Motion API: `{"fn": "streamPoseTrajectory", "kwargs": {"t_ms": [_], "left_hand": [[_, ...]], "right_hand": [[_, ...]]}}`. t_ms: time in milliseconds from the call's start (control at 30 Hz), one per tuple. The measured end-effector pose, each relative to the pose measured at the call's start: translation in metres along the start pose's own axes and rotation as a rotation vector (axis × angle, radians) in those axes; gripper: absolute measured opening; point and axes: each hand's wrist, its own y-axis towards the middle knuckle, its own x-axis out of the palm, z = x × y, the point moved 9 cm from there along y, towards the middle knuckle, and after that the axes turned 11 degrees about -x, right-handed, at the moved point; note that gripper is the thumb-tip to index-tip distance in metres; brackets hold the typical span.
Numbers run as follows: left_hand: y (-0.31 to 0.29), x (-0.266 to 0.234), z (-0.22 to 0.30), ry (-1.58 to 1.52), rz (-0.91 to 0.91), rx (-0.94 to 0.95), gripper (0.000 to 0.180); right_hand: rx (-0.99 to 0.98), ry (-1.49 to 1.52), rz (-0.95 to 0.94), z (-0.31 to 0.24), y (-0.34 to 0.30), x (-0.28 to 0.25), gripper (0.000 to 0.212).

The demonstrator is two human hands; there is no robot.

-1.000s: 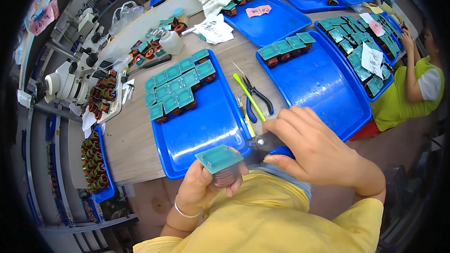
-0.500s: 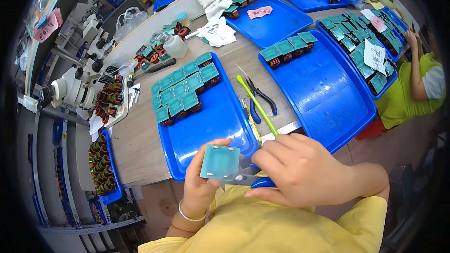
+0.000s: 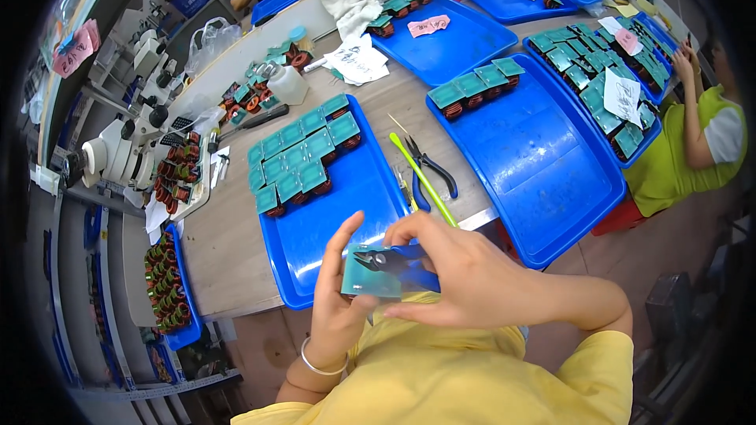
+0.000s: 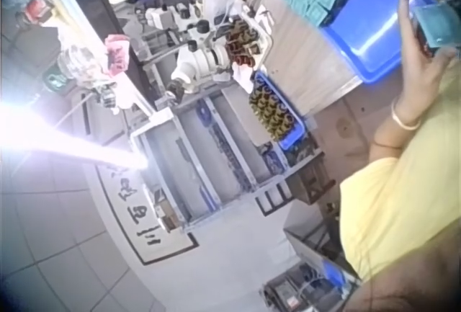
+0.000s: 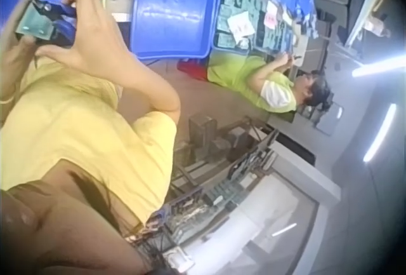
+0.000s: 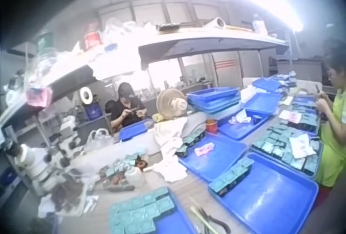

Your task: Trimming excess wires from electronic components using pliers at an assembly workbench.

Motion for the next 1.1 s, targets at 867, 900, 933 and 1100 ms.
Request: {"fn": "streamPoseTrajectory", "kwargs": {"t_ms": [867, 900, 933, 1100], "left_hand": [[0.065, -0.127, 0.015, 1.407, 0.699, 0.398, 0.053], [0.065, -0.125, 0.016, 1.381, 0.684, 0.409, 0.052], [0.066, -0.123, 0.016, 1.379, 0.684, 0.401, 0.052], [0.072, -0.108, 0.021, 1.440, 0.690, 0.429, 0.049]], "right_hand": [[0.550, -0.413, 0.913, 0.282, -0.049, -0.269, 0.025], [0.533, -0.405, 0.884, 0.284, -0.048, -0.268, 0.026], [0.518, -0.399, 0.860, 0.285, -0.049, -0.269, 0.026], [0.365, -0.596, 0.823, 0.232, -0.041, -0.252, 0.026]]}}
